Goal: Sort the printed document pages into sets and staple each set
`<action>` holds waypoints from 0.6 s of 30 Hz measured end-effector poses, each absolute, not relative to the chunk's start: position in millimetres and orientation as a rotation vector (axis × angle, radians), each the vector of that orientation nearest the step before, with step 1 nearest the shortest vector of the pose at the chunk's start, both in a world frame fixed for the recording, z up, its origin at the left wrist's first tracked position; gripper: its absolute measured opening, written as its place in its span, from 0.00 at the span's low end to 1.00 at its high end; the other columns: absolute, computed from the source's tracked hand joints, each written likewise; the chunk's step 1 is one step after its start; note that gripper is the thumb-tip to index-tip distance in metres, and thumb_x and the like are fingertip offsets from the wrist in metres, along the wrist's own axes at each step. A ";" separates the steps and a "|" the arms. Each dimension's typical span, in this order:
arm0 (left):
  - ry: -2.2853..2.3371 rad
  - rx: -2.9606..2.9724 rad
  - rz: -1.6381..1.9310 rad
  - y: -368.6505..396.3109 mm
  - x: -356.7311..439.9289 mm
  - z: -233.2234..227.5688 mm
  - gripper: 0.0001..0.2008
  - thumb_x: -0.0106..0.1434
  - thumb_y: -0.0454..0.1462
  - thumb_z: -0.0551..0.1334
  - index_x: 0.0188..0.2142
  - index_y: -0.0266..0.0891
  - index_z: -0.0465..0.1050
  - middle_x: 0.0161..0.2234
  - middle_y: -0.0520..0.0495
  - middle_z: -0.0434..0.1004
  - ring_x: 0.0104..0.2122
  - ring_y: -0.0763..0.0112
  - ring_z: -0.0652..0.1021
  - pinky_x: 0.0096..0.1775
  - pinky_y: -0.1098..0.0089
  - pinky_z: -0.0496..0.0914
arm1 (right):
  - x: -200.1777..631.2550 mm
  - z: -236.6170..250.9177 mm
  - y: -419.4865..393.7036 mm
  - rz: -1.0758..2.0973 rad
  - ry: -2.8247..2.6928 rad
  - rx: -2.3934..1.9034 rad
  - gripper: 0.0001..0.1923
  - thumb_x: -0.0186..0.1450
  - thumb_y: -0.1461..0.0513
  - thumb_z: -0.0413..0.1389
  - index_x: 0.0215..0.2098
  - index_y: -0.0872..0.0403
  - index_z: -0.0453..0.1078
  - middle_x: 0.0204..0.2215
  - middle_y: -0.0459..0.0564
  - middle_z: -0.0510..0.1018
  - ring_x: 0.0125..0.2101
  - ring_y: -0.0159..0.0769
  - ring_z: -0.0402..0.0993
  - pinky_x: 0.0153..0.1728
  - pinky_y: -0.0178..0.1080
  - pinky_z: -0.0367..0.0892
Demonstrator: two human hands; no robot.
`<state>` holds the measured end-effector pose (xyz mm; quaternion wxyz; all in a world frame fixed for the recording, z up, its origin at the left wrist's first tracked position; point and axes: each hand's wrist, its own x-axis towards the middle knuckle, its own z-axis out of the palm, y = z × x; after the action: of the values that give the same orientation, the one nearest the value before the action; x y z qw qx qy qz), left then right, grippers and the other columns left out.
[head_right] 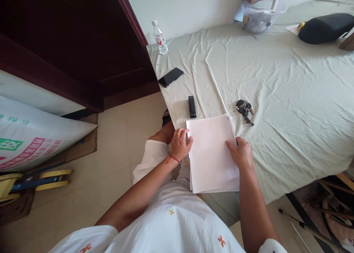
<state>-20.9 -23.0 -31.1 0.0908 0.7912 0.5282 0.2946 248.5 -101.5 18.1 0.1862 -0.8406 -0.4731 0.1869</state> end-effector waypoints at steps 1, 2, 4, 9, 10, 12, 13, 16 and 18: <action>1.565 2.343 0.886 -22.8 -20.9 -31.5 0.15 0.67 0.37 0.63 0.52 0.38 0.71 0.46 0.38 0.76 0.47 0.54 0.75 0.53 0.55 0.72 | 249.3 22.0 -100.6 0.612 -1.301 -2.364 0.22 0.61 0.41 0.54 0.28 0.50 0.69 0.24 0.49 0.74 0.27 0.39 0.67 0.30 0.41 0.60; 1.558 2.327 0.901 -22.7 -20.9 -31.9 0.15 0.67 0.37 0.63 0.53 0.37 0.70 0.46 0.38 0.76 0.48 0.54 0.75 0.53 0.54 0.72 | 249.9 25.6 -100.3 0.699 -1.263 -2.345 0.21 0.60 0.42 0.56 0.29 0.50 0.70 0.23 0.47 0.74 0.26 0.38 0.67 0.28 0.40 0.59; 1.538 2.269 0.950 -23.5 -20.8 -32.2 0.19 0.67 0.39 0.65 0.55 0.37 0.68 0.46 0.37 0.76 0.48 0.53 0.75 0.54 0.52 0.71 | 249.7 31.7 -101.7 0.870 -1.169 -2.255 0.20 0.58 0.43 0.60 0.32 0.51 0.73 0.23 0.46 0.76 0.25 0.38 0.69 0.26 0.38 0.60; 1.523 1.954 1.072 -34.4 -20.8 -26.4 0.32 0.61 0.42 0.71 0.60 0.36 0.63 0.48 0.37 0.74 0.50 0.55 0.76 0.52 0.55 0.73 | 242.5 43.3 -115.7 1.295 -0.736 -1.783 0.25 0.52 0.46 0.71 0.41 0.52 0.79 0.29 0.48 0.84 0.25 0.42 0.78 0.25 0.42 0.72; 1.527 1.871 1.079 -37.2 -20.9 -23.6 0.35 0.60 0.43 0.72 0.61 0.37 0.62 0.50 0.37 0.74 0.50 0.56 0.76 0.52 0.55 0.73 | 241.4 45.4 -119.3 1.327 -0.674 -1.709 0.26 0.51 0.47 0.73 0.43 0.52 0.80 0.30 0.48 0.85 0.25 0.42 0.79 0.26 0.43 0.75; 1.524 1.686 1.094 -41.2 -20.9 -16.6 0.39 0.57 0.44 0.74 0.63 0.37 0.61 0.54 0.35 0.73 0.50 0.57 0.77 0.52 0.56 0.74 | 240.7 49.1 -125.2 1.324 -0.622 -1.629 0.26 0.50 0.49 0.75 0.43 0.51 0.81 0.32 0.48 0.86 0.26 0.43 0.81 0.28 0.44 0.77; 1.502 1.586 1.099 -42.0 -20.9 -12.4 0.41 0.56 0.46 0.75 0.64 0.37 0.61 0.55 0.34 0.73 0.51 0.57 0.77 0.53 0.56 0.74 | 240.9 50.6 -126.7 1.298 -0.618 -1.611 0.25 0.50 0.50 0.76 0.43 0.51 0.82 0.33 0.48 0.87 0.27 0.42 0.82 0.28 0.43 0.78; 1.268 1.284 1.023 -38.0 -21.5 3.2 0.36 0.57 0.53 0.74 0.57 0.37 0.70 0.54 0.35 0.78 0.51 0.57 0.79 0.52 0.57 0.75 | 241.1 56.0 -123.4 1.153 -0.648 -1.576 0.20 0.51 0.53 0.76 0.39 0.50 0.83 0.34 0.48 0.87 0.29 0.41 0.83 0.31 0.43 0.80; 1.037 1.114 0.921 -30.2 -22.7 17.7 0.31 0.57 0.57 0.72 0.49 0.36 0.77 0.48 0.37 0.83 0.47 0.57 0.81 0.51 0.57 0.76 | 239.0 63.4 -114.9 1.010 -0.706 -1.537 0.16 0.51 0.54 0.76 0.35 0.50 0.82 0.35 0.47 0.87 0.31 0.41 0.83 0.34 0.44 0.81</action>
<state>-22.7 -30.2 17.7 0.6300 0.4862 0.4529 0.4020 239.0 -114.9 63.4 0.5529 -0.6500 -0.2986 0.4274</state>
